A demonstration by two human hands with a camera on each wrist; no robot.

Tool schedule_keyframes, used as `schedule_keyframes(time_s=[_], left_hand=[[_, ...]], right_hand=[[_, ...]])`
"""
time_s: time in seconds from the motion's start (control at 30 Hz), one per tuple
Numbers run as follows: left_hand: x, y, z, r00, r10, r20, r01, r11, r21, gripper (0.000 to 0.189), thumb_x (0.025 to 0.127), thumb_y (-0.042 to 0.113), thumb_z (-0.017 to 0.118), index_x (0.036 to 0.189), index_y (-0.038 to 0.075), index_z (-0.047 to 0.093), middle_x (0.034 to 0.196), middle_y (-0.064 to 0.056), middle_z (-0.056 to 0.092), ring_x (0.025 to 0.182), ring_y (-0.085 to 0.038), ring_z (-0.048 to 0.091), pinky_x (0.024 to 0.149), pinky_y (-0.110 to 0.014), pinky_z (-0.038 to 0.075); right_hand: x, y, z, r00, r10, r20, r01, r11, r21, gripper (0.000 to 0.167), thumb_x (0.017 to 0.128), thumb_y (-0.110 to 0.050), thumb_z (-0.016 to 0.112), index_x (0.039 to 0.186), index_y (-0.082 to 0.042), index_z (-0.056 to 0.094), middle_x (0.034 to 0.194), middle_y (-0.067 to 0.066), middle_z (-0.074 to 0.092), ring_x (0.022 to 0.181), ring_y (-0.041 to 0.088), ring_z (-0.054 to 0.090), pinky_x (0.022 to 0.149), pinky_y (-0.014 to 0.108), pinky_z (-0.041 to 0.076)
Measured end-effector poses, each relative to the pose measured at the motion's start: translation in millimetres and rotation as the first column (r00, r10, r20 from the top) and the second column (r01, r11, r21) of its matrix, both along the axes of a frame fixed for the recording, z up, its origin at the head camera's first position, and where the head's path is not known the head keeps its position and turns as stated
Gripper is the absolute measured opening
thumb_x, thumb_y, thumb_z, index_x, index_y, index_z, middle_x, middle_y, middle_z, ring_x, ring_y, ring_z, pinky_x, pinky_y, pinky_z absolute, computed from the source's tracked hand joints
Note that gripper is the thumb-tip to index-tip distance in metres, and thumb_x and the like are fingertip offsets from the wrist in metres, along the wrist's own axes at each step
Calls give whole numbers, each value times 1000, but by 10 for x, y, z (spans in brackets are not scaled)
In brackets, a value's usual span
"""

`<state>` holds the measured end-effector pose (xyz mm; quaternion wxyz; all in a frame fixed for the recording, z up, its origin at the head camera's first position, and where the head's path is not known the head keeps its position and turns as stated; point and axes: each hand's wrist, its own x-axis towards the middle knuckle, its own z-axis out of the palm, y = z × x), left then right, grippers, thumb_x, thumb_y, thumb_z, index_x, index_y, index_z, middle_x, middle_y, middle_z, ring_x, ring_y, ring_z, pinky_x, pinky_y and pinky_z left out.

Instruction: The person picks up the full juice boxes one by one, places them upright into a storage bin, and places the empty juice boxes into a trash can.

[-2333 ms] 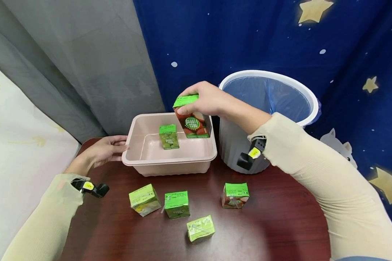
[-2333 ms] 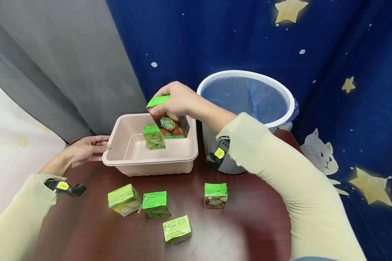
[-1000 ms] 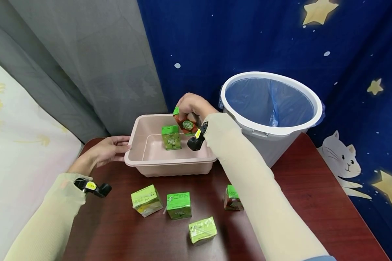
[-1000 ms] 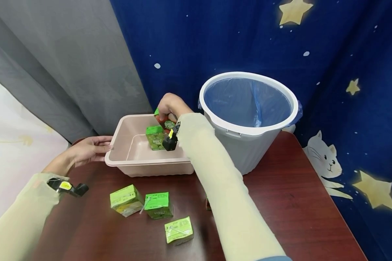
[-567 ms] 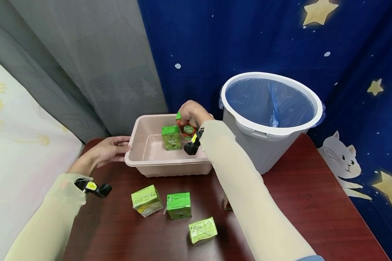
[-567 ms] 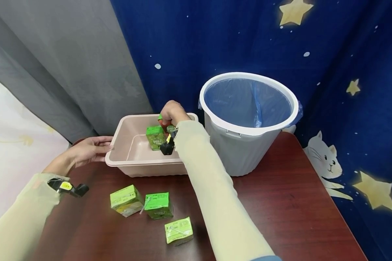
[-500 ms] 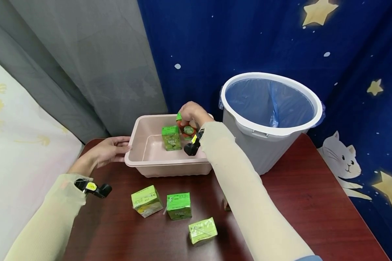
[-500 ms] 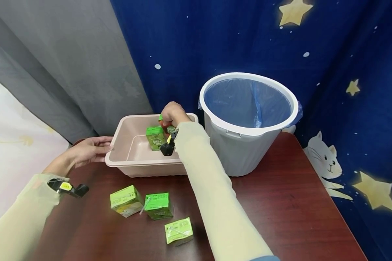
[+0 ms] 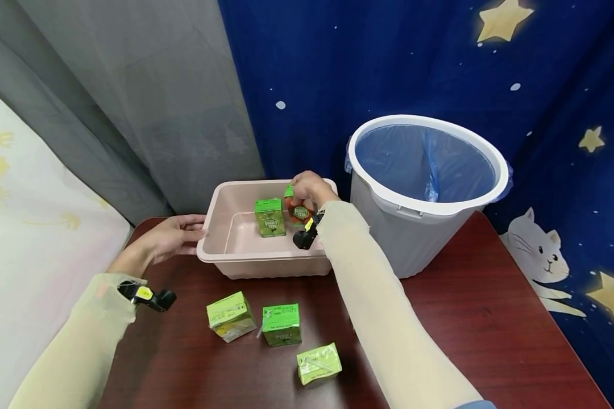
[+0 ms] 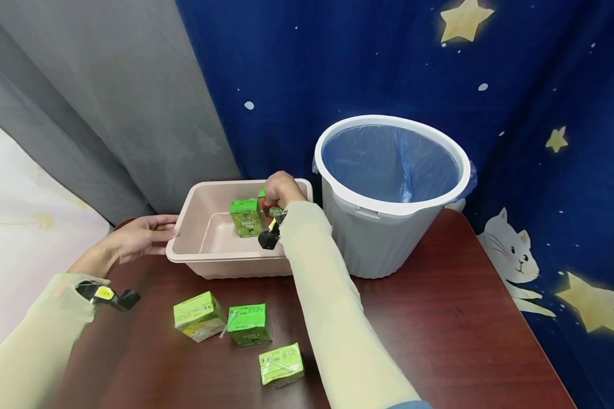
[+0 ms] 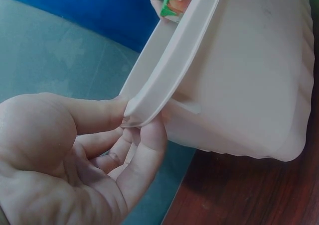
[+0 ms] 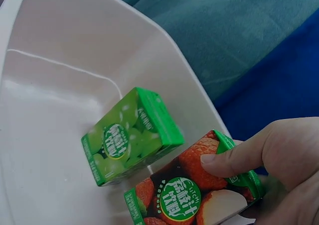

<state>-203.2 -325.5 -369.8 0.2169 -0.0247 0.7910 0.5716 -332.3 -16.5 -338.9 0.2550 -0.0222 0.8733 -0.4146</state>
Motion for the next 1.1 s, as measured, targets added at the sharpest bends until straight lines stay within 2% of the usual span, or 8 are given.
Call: schedule_keyframes(time_s=[0.1,0.37,0.47,0.57,0.67,0.77,0.87,1.1], left_hand=[[-5,4,-2,1000,-1,-2,1,1000,-1,63,107,11,54,158,-7,22,150,-30,38,102,-10,66,85,-31,59],[4,-5,-2,1000,-3,-7,3,1000,-6,64,107,11,55,158,-7,22,150,-30,38,104,-12,66,85,-32,59],[4,-3,-2,1000,-3,-3,3,1000,-8,63,107,10,54,158,-7,22,150,-30,37,106,-13,66,85,-32,59],[6,0,3,1000,-2,-5,2,1000,-10,63,107,9,54,158,-7,22,150,-30,37,105,-14,66,85,-32,59],[7,2,9,1000,-1,-6,1,1000,-9,63,106,9,54,158,-7,22,150,-30,38,104,-13,66,85,-32,59],[8,3,14,1000,-2,-5,2,1000,-7,63,106,10,55,158,-7,22,150,-31,38,103,-13,66,85,-32,59],[7,3,16,1000,-5,-7,5,1000,-10,63,106,10,55,158,-8,22,150,-31,38,103,-12,66,85,-32,59],[13,9,16,1000,0,-4,0,1000,-4,63,107,10,54,158,-8,22,150,-30,38,101,-11,66,84,-31,59]], right_hand=[[-8,17,-75,1000,0,-2,0,1000,19,49,91,7,70,135,-14,67,135,7,62,118,22,53,101,38,51],[-7,33,-275,997,-47,61,55,989,-138,62,84,21,60,137,-11,65,138,7,60,117,21,53,96,37,53],[-24,42,-336,999,-34,38,39,992,-117,65,82,23,57,136,-11,66,141,5,59,120,20,50,97,36,52],[-48,60,-392,1000,6,-1,-6,998,-55,67,81,21,58,138,-14,65,143,4,58,115,18,50,88,29,52],[-57,87,-437,999,21,24,-20,999,-49,68,83,20,57,140,-15,63,142,7,59,95,18,52,70,24,48],[-52,117,-459,999,22,48,-19,998,-63,66,84,19,58,141,-16,63,136,11,62,69,14,47,55,22,39],[-38,143,-466,998,22,52,-18,997,-80,64,86,18,58,140,-15,63,126,12,66,53,11,37,47,21,32],[-30,161,-453,996,44,83,-35,994,-108,63,86,18,54,141,-12,61,89,9,66,45,7,32,44,19,30]])
